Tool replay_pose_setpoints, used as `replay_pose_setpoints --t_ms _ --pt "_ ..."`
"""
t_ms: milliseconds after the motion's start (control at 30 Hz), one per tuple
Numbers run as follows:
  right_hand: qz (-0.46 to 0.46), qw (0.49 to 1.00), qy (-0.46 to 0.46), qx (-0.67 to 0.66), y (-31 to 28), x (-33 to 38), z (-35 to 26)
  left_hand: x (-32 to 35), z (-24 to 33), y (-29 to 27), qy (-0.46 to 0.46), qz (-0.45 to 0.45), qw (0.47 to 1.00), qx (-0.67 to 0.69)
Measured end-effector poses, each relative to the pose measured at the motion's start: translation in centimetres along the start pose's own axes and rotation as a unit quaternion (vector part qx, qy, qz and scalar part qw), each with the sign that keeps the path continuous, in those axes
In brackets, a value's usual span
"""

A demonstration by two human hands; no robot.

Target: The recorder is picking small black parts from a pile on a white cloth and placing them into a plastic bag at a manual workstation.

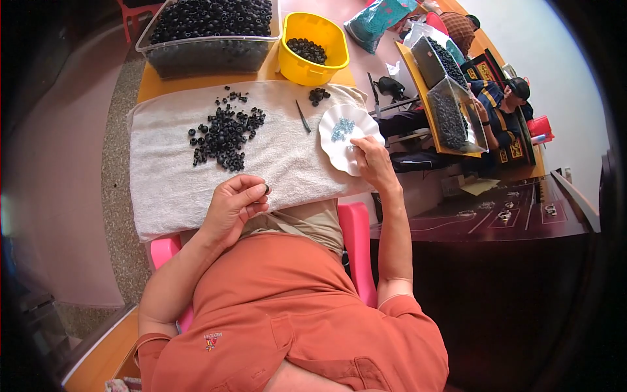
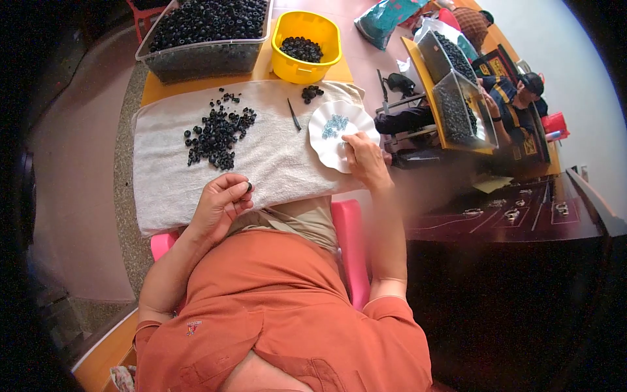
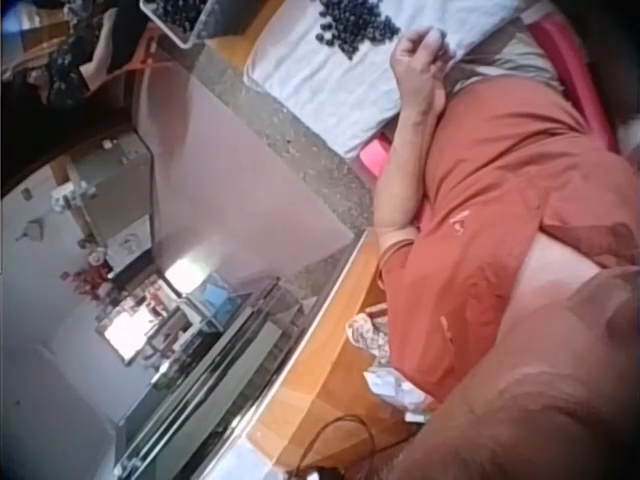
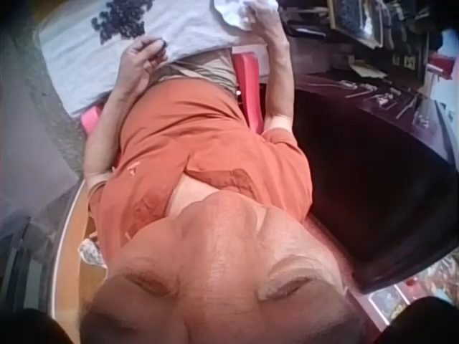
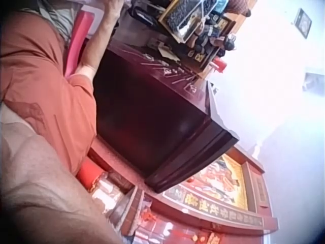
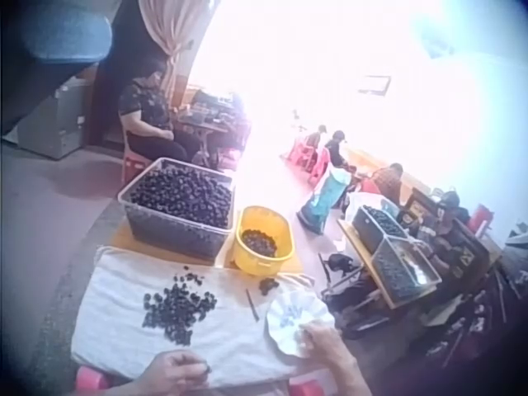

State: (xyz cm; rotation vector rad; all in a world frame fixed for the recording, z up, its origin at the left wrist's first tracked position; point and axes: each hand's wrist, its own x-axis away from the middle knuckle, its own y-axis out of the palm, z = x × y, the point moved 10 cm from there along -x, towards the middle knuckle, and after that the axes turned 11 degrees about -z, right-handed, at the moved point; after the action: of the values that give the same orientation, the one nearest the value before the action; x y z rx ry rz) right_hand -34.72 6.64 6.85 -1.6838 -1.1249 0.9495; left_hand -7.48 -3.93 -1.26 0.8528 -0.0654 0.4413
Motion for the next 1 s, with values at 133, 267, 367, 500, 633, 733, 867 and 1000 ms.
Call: replay_pose_setpoints --t_ms 133,267,367,500,633,733,867,1000 --pt "0.014 1.000 -0.006 -0.003 -0.2 0.1 0.1 -0.1 -0.1 0.0 0.000 -0.004 1.000 0.004" --pt "0.032 0.996 0.028 -0.076 -0.7 0.4 1.4 -0.1 0.0 0.1 0.004 -0.005 1.000 -0.003" --pt "0.045 0.993 0.024 -0.110 -0.7 0.6 2.1 -0.2 0.0 0.2 0.007 -0.010 1.000 -0.006" --pt "0.055 0.988 0.018 -0.144 -0.2 0.8 2.6 -0.3 -0.1 0.1 0.003 -0.016 1.000 -0.009" --pt "0.052 0.977 0.063 -0.197 1.0 1.0 4.2 -0.3 -0.1 0.1 0.005 -0.014 1.000 -0.014" --pt "0.060 0.970 0.061 -0.226 0.9 0.8 4.4 -0.3 -0.2 0.1 0.007 -0.018 1.000 -0.012" --pt "0.071 0.974 0.012 -0.216 -0.1 0.5 2.7 -0.3 -0.2 0.0 0.007 -0.017 1.000 -0.014" --pt "0.058 0.977 0.013 -0.203 0.0 0.5 2.9 -0.3 -0.3 0.0 0.001 -0.009 1.000 -0.016"
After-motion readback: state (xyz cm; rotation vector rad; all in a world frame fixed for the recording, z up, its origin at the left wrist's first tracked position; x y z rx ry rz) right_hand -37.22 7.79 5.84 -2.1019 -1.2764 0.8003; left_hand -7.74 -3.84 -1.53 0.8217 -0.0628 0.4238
